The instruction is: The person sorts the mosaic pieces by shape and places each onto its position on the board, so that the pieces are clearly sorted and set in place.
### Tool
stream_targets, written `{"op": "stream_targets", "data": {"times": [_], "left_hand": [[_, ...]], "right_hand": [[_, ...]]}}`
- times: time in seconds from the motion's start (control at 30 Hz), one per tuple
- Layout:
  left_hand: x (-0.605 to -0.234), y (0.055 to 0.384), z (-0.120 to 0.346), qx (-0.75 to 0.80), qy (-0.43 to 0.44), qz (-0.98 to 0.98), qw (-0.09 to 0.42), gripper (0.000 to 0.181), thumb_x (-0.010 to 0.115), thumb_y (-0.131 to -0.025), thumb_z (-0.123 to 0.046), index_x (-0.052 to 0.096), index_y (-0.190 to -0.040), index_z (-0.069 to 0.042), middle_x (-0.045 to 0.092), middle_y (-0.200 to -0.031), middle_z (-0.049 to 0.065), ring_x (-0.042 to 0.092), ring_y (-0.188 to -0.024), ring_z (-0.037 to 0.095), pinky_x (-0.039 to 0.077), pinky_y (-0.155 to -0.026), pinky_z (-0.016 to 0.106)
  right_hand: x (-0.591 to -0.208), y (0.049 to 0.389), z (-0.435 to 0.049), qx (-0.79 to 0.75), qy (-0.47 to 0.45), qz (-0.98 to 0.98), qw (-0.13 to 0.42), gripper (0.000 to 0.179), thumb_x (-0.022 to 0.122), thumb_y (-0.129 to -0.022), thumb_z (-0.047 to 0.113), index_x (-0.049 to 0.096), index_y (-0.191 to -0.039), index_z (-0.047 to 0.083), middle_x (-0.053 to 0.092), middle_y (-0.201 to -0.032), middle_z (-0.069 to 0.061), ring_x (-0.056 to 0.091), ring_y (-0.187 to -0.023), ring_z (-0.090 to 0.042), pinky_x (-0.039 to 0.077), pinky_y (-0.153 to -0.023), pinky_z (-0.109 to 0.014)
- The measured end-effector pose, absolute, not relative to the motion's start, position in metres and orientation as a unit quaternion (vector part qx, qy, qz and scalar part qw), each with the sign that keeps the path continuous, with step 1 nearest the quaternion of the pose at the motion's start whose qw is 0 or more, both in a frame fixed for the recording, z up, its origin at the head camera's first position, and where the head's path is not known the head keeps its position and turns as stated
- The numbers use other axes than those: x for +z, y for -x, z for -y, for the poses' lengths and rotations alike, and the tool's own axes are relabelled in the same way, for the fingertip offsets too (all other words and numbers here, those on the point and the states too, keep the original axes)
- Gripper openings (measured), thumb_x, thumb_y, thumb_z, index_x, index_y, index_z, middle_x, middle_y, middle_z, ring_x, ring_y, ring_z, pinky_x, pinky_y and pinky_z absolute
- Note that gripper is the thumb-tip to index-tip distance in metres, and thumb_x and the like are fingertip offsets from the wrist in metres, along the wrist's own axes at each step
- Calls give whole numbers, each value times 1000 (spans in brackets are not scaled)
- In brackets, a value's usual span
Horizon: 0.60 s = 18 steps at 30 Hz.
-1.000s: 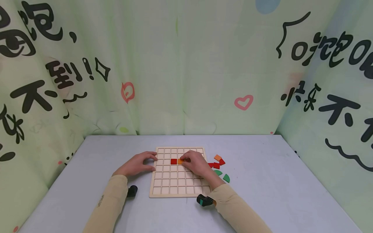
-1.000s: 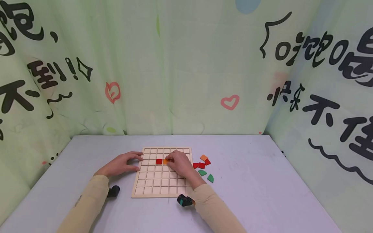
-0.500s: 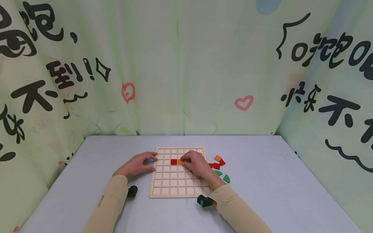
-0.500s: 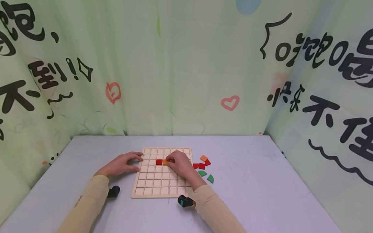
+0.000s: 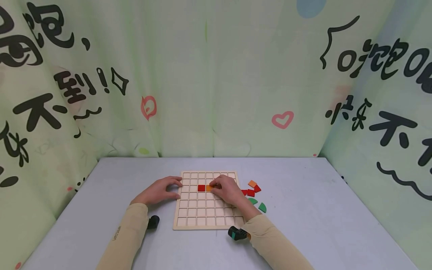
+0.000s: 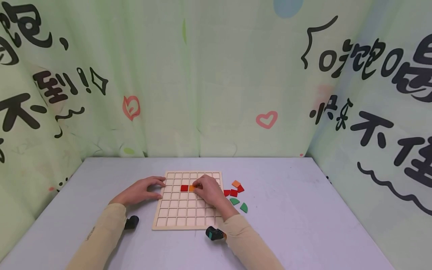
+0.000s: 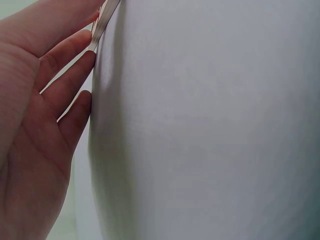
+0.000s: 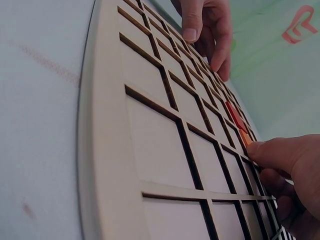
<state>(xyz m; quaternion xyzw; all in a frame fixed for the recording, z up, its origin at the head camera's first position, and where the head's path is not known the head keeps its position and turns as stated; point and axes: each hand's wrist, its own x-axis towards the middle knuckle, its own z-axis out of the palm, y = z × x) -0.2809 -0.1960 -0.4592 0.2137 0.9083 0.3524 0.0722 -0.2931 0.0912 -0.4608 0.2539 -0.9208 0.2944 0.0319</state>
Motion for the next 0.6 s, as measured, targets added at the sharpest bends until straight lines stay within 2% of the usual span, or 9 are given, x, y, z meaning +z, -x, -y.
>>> {"op": "stream_targets", "data": {"times": [0.6], "left_hand": [[-459,281,196,350,-210,-910,73,35,79,-83,-23,67,-114,-10,50,-144,10,38,-138,35,33,-113,49]], "right_hand": [[-459,293,-93,298,-251,921,20,17,71,-90,11,74,-106,6,65,-103,-6,57,-86,-17,53,-77,-28]]}}
